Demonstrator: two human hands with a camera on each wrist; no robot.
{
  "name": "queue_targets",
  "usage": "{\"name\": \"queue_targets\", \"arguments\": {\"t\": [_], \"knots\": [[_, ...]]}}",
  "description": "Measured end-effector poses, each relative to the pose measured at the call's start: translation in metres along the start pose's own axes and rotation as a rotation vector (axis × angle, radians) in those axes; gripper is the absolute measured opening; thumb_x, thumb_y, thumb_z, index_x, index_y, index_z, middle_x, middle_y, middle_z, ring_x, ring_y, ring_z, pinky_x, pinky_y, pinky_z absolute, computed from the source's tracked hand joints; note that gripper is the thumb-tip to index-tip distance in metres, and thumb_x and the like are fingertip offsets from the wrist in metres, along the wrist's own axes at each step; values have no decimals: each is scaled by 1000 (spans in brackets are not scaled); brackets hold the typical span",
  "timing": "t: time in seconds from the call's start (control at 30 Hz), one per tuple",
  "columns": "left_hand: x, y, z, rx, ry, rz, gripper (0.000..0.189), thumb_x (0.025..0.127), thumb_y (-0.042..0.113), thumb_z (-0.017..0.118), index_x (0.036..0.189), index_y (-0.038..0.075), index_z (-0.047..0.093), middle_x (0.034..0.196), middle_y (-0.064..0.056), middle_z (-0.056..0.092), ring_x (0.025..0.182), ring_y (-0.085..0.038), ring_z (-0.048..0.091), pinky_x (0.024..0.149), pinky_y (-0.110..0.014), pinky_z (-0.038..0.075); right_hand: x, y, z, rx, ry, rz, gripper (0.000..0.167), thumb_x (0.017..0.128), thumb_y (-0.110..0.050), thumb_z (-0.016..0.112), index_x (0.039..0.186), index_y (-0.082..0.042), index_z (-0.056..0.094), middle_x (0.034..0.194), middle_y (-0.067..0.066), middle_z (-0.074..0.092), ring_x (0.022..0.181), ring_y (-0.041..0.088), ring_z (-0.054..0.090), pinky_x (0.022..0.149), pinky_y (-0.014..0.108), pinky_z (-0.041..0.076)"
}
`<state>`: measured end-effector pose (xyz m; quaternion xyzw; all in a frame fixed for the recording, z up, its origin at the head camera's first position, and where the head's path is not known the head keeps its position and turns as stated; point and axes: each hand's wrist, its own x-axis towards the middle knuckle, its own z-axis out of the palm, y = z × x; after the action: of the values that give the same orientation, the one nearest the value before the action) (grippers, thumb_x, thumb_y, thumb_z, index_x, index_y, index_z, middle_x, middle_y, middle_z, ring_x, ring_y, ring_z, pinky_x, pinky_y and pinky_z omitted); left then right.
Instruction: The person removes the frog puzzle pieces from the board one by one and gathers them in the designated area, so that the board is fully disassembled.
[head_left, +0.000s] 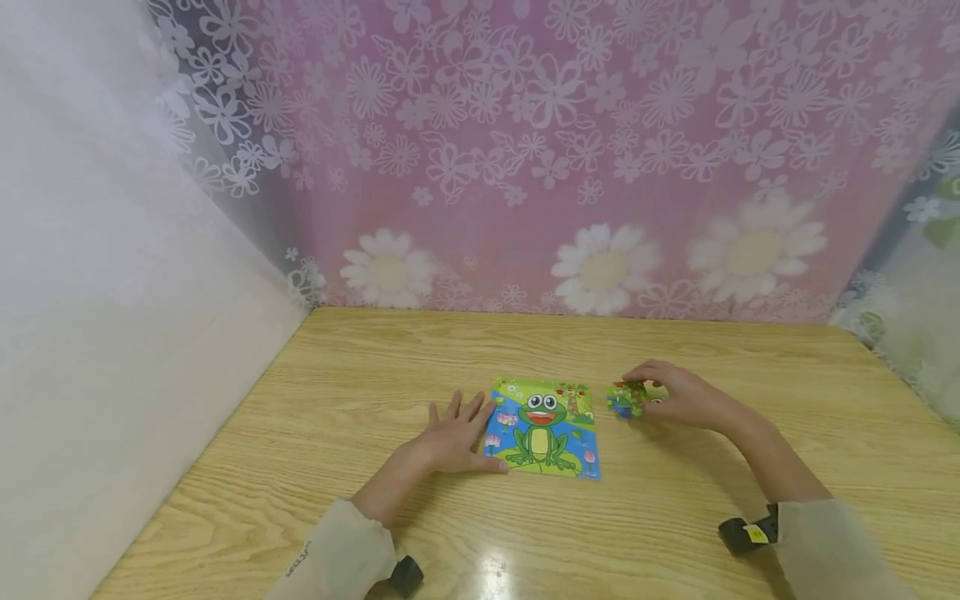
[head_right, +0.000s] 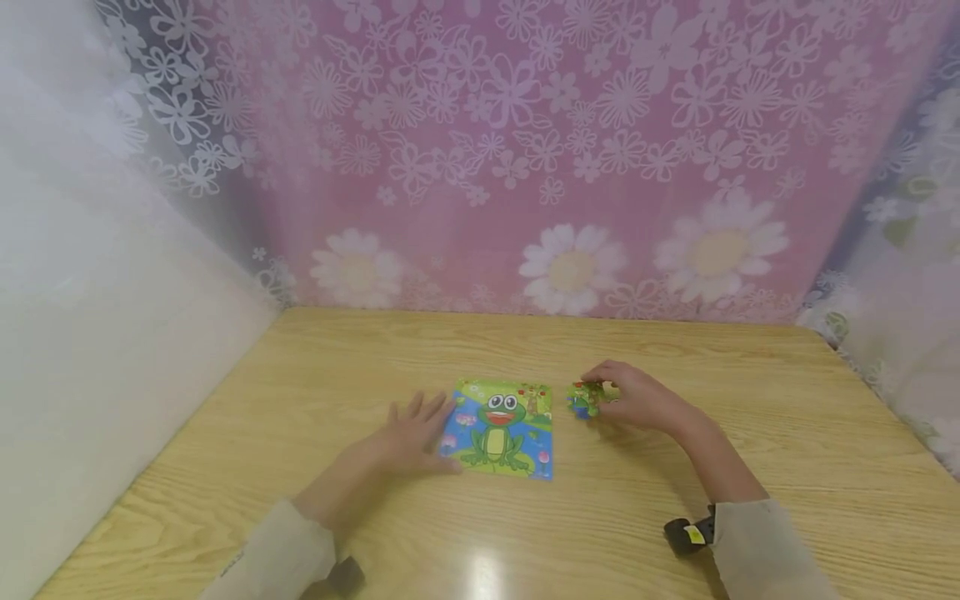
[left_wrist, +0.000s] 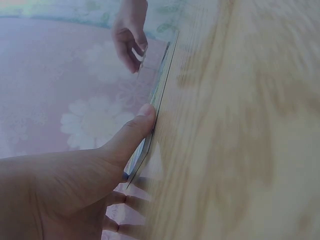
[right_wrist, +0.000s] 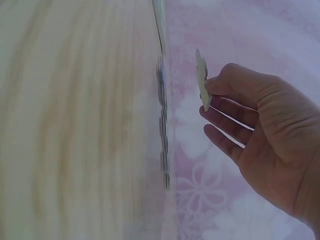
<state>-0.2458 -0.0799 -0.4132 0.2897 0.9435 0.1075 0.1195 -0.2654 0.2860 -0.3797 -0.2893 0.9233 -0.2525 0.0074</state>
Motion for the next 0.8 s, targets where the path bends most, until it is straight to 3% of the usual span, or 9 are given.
{"name": "queue_targets", "arguments": {"t": [0.37,0.8], "knots": [[-3,2,-3,-15,1,-2,98,79,66,53,149,10,12,152,-13,5,134,-42,-3,96,-67,0,-29,20,-15,-22,50,20,39,83,-4,64,121,3,56,115,14,54,105,34,50,83,51,42],[-1,0,0,-5,6,8,99,78,68,52,149,12,11,152,-12,4,134,-41,-3,95,-67,0,-54,43,-30,-29,68,55,44,81,-5,68,120,9,53,115,22,53,103,40,50,79,53,42]]}}
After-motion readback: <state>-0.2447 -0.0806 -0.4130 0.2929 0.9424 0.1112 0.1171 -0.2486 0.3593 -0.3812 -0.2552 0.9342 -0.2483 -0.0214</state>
